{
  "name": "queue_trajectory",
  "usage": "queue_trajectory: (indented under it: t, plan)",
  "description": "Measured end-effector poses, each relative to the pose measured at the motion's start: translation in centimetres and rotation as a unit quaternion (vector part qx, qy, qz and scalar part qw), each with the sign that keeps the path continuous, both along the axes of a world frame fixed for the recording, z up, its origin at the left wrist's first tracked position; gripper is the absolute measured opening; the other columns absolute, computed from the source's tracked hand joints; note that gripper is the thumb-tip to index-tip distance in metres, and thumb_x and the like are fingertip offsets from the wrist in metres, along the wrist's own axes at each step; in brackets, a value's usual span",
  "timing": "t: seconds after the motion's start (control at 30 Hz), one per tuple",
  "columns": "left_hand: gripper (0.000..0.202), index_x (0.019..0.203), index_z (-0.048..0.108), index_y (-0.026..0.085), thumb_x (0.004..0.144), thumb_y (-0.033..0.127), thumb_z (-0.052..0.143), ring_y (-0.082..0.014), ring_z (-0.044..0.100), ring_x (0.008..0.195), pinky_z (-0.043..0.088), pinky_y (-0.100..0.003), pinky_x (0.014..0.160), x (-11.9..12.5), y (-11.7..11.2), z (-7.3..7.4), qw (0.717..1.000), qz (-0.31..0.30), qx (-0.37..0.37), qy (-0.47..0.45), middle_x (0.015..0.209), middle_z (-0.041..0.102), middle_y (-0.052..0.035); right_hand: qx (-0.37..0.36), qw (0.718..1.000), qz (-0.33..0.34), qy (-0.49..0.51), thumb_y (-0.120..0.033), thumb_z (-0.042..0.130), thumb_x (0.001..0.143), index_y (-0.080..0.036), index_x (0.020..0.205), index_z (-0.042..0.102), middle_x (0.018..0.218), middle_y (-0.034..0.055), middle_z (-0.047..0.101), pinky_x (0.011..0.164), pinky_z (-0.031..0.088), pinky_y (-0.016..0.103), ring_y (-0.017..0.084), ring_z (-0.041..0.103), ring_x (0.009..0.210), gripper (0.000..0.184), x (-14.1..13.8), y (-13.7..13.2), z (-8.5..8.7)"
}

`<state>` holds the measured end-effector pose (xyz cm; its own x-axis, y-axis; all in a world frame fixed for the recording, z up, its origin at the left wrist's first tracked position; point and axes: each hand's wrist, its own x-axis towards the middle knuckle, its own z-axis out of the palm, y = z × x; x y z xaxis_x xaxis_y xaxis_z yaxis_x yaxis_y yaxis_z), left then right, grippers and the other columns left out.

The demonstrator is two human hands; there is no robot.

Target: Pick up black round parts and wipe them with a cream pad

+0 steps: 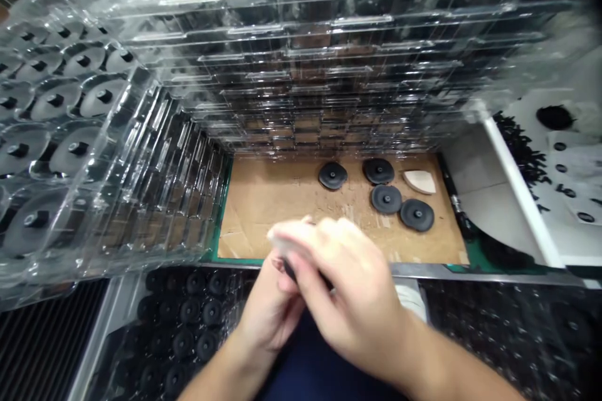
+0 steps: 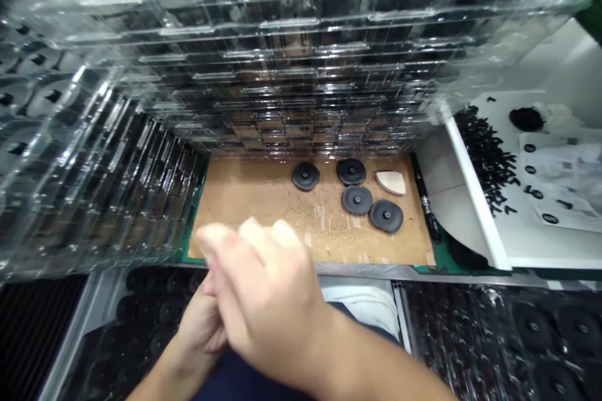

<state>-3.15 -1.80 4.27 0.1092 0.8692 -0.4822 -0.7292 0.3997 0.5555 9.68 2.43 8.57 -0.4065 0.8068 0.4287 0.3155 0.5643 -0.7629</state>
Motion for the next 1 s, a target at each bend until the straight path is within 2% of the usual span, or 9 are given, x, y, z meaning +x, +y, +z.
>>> queue_trajectory:
  t: [0.1, 0.17, 0.27, 0.4, 0.53, 0.67, 0.8, 0.9, 1.0]
  plan:
    - [0.046, 0.109, 0.07, 0.029, 0.065, 0.023, 0.082, -0.0193, 0.068, 0.102, 0.052, -0.025, 0.092, -0.6, 0.0, -0.1, 0.999, 0.004, 0.034, -0.042, 0.111, 0.074, -0.0006, -0.068, 0.995, 0.073, -0.006, -0.009, 0.049, 0.09, -0.012, 0.102, 0.066, 0.082, 0.0022, 0.069, 0.068, 0.045, 0.023, 0.011, 0.059, 0.07, 0.021, 1.7, -0.8, 0.4]
    - [0.047, 0.107, 0.071, 0.028, 0.062, 0.02, 0.083, -0.0168, 0.069, 0.098, 0.053, -0.022, 0.089, -0.8, 0.1, -0.2, 0.997, 0.006, 0.041, -0.062, 0.11, 0.075, 0.0009, -0.091, 0.993, 0.044, -0.06, -0.008, 0.052, 0.089, -0.015, 0.1, 0.067, 0.078, -0.0002, 0.068, 0.064, 0.043, 0.022, 0.01, 0.057, 0.065, 0.02, 2.9, -1.1, 0.5]
    - [0.047, 0.105, 0.072, 0.026, 0.059, 0.024, 0.086, -0.0139, 0.068, 0.097, 0.052, -0.017, 0.088, -0.3, 0.3, -0.1, 0.997, -0.005, 0.03, -0.076, 0.106, 0.076, 0.0015, -0.024, 0.991, -0.028, -0.129, -0.009, 0.05, 0.09, -0.015, 0.101, 0.067, 0.073, 0.0011, 0.064, 0.061, 0.038, 0.028, 0.013, 0.052, 0.062, 0.022, 3.2, -0.5, 0.5]
    - [0.05, 0.109, 0.07, 0.022, 0.062, 0.035, 0.083, -0.0175, 0.067, 0.102, 0.052, -0.021, 0.088, 0.2, 0.4, 0.4, 0.997, -0.025, 0.014, -0.078, 0.109, 0.074, -0.0022, 0.083, 0.994, 0.045, -0.058, -0.012, 0.042, 0.095, -0.02, 0.101, 0.069, 0.07, 0.0004, 0.064, 0.063, 0.037, 0.03, 0.014, 0.052, 0.063, 0.029, 2.2, 2.1, -0.4]
    - [0.053, 0.109, 0.07, 0.02, 0.061, 0.039, 0.082, -0.0217, 0.07, 0.096, 0.056, -0.024, 0.082, -0.8, 0.1, 0.4, 0.992, -0.051, 0.01, -0.115, 0.11, 0.073, -0.0048, -0.123, 0.992, -0.018, 0.002, -0.019, 0.05, 0.093, -0.023, 0.104, 0.069, 0.092, 0.0008, 0.071, 0.072, 0.047, 0.025, 0.013, 0.063, 0.08, 0.022, 3.3, 2.7, -2.7]
    - [0.057, 0.111, 0.068, 0.023, 0.059, 0.04, 0.083, -0.0251, 0.069, 0.101, 0.059, -0.028, 0.078, -1.6, -0.1, 0.0, 0.984, -0.076, -0.001, -0.16, 0.117, 0.071, -0.0048, -0.336, 0.937, -0.093, -0.01, -0.036, 0.057, 0.089, -0.027, 0.102, 0.071, 0.105, 0.0016, 0.073, 0.074, 0.052, 0.026, 0.018, 0.068, 0.091, 0.022, 5.5, -0.4, -6.9]
    - [0.051, 0.112, 0.068, 0.024, 0.064, 0.033, 0.083, -0.0253, 0.069, 0.102, 0.06, -0.028, 0.077, -1.3, 0.1, -0.3, 0.98, -0.094, -0.003, -0.178, 0.117, 0.071, -0.005, -0.411, 0.906, -0.093, -0.044, -0.039, 0.057, 0.086, -0.022, 0.099, 0.073, 0.101, 0.0058, 0.075, 0.071, 0.055, 0.03, 0.022, 0.07, 0.087, 0.027, 6.9, -2.7, -9.4]
    - [0.046, 0.109, 0.069, 0.023, 0.066, 0.026, 0.082, -0.0243, 0.07, 0.1, 0.059, -0.028, 0.077, -0.9, 0.3, -0.2, 0.977, -0.108, -0.001, -0.182, 0.111, 0.073, -0.004, -0.384, 0.913, -0.133, -0.048, -0.038, 0.057, 0.087, -0.022, 0.104, 0.071, 0.105, 0.0057, 0.073, 0.073, 0.054, 0.031, 0.022, 0.068, 0.089, 0.027, 7.3, -2.2, -7.4]
    - [0.045, 0.107, 0.07, 0.024, 0.064, 0.026, 0.083, -0.0241, 0.07, 0.096, 0.059, -0.027, 0.076, -0.4, 0.5, 0.1, 0.979, -0.12, 0.002, -0.163, 0.108, 0.073, -0.0037, -0.236, 0.954, -0.181, -0.02, -0.029, 0.056, 0.091, -0.028, 0.109, 0.066, 0.107, 0.0007, 0.071, 0.073, 0.05, 0.028, 0.017, 0.065, 0.088, 0.021, 6.3, -1.0, -2.9]
